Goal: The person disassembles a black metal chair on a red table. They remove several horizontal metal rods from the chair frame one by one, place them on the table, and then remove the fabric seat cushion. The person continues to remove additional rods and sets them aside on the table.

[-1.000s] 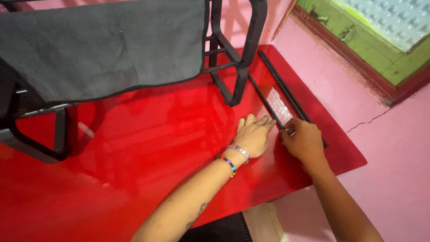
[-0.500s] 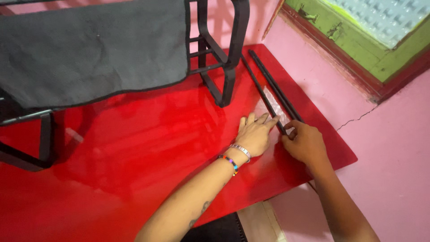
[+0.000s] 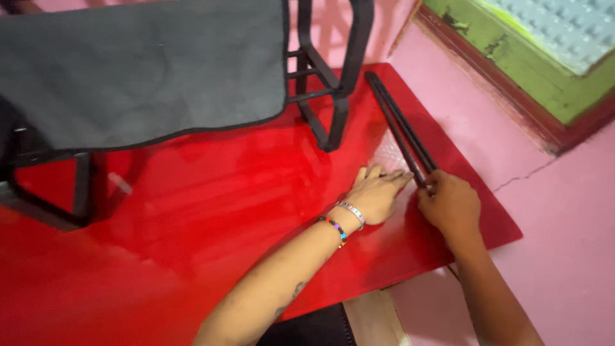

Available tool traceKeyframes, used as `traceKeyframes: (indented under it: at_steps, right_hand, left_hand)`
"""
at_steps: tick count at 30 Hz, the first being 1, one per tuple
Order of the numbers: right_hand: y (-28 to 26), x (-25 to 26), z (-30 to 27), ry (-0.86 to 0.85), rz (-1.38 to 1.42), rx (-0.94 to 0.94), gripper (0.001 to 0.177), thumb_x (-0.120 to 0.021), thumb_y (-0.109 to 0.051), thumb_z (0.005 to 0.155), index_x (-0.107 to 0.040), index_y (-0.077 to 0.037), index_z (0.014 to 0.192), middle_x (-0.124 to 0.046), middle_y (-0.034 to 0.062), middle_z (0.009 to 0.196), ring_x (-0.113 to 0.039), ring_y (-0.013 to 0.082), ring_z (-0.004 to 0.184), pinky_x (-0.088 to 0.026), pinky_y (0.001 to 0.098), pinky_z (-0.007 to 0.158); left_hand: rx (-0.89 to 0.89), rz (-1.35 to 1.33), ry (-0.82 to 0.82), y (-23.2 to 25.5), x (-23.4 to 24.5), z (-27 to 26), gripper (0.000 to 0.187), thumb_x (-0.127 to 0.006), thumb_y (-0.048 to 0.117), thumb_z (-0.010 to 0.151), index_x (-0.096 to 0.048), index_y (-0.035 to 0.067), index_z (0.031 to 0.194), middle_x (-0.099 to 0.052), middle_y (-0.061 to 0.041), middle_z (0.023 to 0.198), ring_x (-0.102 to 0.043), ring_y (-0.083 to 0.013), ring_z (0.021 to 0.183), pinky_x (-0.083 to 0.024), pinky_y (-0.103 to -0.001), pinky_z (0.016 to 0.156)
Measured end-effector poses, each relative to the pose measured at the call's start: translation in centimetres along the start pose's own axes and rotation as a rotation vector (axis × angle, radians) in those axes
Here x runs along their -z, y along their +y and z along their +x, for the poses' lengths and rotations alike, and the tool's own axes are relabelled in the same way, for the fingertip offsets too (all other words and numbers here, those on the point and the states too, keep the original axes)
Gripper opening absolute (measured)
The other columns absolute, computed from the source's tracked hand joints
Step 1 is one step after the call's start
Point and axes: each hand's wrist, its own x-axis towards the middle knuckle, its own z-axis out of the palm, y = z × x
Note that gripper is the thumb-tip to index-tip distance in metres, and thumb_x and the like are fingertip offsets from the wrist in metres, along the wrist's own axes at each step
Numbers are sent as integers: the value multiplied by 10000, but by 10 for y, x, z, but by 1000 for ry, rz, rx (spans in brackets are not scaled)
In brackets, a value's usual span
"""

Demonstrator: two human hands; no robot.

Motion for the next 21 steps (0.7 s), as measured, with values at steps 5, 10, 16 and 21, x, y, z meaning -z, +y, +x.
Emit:
traceKeyframes:
  at_steps: [5, 10, 16, 21]
  right_hand:
    - [-18, 7, -3, 37, -92, -7, 301, -790, -306, 798, -745, -140, 1046, -740, 118, 926, -713, 361, 864, -558, 513, 708]
    - [-45, -3, -3, 274, -28, 275, 347, -811, -351, 777, -726, -118, 1021, -714, 113, 933, -687, 344, 919, -554, 481, 728]
    - [-39, -34, 22, 133, 10, 211, 115, -736, -235, 852, -763, -136, 903, -728, 128, 897, -699, 376, 863, -560, 498, 739]
    - [-9, -46, 18, 224, -107, 200, 124, -724, -248, 900, -764, -132, 918, -731, 137, 909, -705, 378, 833, -570, 497, 740]
  left_hand:
    - [-60, 19, -35, -19, 15, -24, 699, -616, 153, 802, -480, 107, 1486, -479, -128, 1521, -431, -307, 1364, -319, -476, 1063]
    - [-8, -19, 7, -45, 34, -55, 640, -606, 197, 841, -505, 94, 1464, -495, -124, 1539, -413, -317, 1436, -333, -476, 1136]
    - [33, -43, 31, -58, 41, -70, 630, -595, 219, 874, -478, 57, 1471, -421, -177, 1576, -349, -354, 1459, -278, -513, 1161]
    - [78, -25, 24, -44, 31, -59, 595, -584, 214, 880, -502, 62, 1450, -421, -192, 1563, -343, -364, 1471, -249, -569, 1169]
